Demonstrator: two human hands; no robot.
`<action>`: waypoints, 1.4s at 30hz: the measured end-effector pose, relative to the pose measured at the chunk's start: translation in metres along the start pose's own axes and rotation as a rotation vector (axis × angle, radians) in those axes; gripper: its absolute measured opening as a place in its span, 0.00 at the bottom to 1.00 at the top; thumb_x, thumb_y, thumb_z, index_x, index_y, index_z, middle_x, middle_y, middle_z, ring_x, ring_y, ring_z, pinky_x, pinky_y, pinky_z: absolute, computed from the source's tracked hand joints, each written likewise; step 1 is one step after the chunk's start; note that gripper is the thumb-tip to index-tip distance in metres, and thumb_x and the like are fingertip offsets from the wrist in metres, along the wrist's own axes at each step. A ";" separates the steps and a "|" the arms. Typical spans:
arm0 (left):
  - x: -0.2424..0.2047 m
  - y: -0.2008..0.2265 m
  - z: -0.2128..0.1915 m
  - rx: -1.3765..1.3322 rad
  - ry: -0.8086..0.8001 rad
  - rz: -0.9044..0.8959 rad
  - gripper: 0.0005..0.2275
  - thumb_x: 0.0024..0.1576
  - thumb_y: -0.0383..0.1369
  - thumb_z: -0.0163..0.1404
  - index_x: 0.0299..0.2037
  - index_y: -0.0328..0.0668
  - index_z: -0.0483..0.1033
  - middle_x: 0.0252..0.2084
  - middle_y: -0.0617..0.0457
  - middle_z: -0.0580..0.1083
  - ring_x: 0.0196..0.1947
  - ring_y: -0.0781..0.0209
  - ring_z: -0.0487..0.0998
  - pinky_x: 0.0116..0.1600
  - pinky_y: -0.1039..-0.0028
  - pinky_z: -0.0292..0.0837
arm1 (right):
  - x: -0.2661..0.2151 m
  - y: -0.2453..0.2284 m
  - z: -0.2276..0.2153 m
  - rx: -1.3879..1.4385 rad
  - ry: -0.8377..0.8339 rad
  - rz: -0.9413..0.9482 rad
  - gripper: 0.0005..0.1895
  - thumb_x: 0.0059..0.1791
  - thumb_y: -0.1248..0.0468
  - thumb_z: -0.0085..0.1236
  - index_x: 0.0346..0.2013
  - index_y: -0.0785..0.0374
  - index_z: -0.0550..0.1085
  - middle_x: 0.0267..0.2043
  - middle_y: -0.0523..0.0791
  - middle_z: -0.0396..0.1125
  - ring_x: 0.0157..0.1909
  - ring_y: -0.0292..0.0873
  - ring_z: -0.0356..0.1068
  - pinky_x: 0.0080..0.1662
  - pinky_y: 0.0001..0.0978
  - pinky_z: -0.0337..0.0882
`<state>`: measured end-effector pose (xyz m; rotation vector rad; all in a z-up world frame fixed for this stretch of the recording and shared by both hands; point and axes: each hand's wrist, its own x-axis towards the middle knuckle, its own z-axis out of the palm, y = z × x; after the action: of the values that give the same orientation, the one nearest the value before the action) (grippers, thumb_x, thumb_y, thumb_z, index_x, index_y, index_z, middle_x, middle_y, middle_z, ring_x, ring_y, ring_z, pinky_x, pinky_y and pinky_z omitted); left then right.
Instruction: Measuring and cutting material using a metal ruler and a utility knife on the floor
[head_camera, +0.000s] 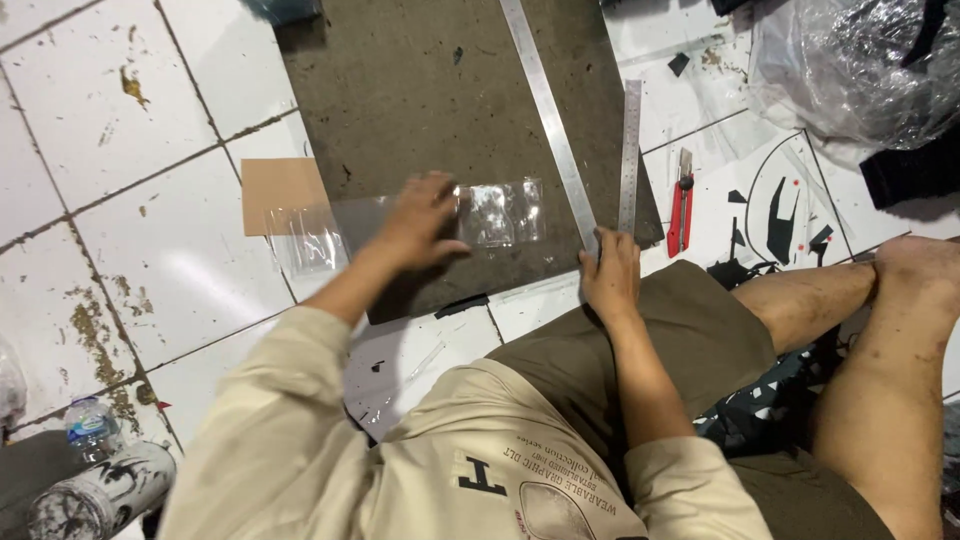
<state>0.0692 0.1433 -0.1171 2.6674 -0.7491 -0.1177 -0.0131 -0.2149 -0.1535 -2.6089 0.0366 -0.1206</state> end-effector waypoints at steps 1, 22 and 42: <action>0.010 0.014 0.016 -0.029 -0.032 0.054 0.34 0.48 0.56 0.62 0.63 0.53 0.70 0.67 0.38 0.63 0.69 0.34 0.61 0.71 0.46 0.53 | -0.005 0.002 0.000 -0.048 -0.065 0.058 0.25 0.48 0.63 0.64 0.59 0.61 0.70 0.52 0.52 0.63 0.54 0.60 0.66 0.53 0.53 0.68; 0.064 0.037 0.082 -0.229 -0.012 0.079 0.33 0.62 0.57 0.47 0.74 0.54 0.57 0.78 0.37 0.47 0.78 0.39 0.45 0.79 0.49 0.34 | -0.024 -0.037 -0.001 0.302 -0.290 0.048 0.39 0.49 0.73 0.56 0.74 0.65 0.54 0.49 0.57 0.61 0.46 0.64 0.69 0.44 0.55 0.72; 0.061 0.029 0.075 -0.209 0.018 -0.044 0.52 0.44 0.63 0.62 0.77 0.52 0.51 0.79 0.39 0.46 0.78 0.36 0.45 0.79 0.49 0.38 | 0.057 0.007 -0.010 -0.196 0.048 0.053 0.15 0.54 0.55 0.60 0.53 0.57 0.74 0.42 0.47 0.63 0.45 0.56 0.68 0.45 0.47 0.71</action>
<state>0.0946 0.0646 -0.1751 2.4837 -0.6357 -0.1733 0.0423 -0.2290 -0.1442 -2.7982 0.1409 -0.1685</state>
